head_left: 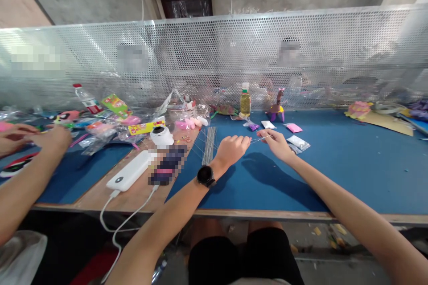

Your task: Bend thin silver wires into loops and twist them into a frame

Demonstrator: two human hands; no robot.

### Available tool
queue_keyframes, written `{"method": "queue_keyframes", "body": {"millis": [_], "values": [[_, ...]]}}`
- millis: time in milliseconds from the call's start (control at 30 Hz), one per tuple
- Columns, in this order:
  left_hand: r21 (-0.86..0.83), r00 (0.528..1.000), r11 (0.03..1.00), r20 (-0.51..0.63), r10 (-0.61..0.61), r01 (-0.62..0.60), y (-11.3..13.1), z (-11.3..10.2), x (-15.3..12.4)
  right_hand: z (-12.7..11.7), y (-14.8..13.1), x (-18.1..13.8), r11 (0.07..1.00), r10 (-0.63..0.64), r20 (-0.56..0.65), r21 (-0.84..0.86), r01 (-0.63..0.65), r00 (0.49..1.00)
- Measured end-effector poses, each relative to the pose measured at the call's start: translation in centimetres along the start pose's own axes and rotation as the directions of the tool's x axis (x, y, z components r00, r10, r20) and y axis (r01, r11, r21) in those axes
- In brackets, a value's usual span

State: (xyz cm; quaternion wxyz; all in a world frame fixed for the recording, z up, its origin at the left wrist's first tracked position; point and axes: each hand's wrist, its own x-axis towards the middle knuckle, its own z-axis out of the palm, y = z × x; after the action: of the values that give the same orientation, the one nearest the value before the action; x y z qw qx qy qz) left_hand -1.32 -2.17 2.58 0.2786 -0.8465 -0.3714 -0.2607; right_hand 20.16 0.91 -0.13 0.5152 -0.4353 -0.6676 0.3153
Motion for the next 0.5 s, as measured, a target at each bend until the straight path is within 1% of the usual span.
{"method": "queue_keyframes", "body": {"millis": [133, 267, 367, 500], "values": [[0.062, 0.994, 0.994, -0.055, 0.092, -0.089, 0.6, -0.2, -0.1, -0.1, -0.5, -0.2, 0.999, -0.016, -0.015, -0.046, 0.015, 1.0], [0.07, 0.985, 0.988, -0.086, 0.146, -0.14, 1.2, -0.8, 0.0, 0.0, -0.9, -0.4, 0.999, -0.031, -0.008, -0.027, 0.031, 0.999], [0.024, 0.986, 0.989, -0.079, 0.149, -0.148, 1.5, -1.2, 0.0, 0.1, -1.0, -0.5, 1.0, -0.008, -0.023, 0.008, 0.008, 1.0], [-0.048, 0.99, 0.991, -0.069, 0.124, -0.128, 1.9, -1.5, 0.1, 0.1, -1.2, -0.6, 0.999, 0.0, -0.043, 0.034, 0.002, 0.999]]}}
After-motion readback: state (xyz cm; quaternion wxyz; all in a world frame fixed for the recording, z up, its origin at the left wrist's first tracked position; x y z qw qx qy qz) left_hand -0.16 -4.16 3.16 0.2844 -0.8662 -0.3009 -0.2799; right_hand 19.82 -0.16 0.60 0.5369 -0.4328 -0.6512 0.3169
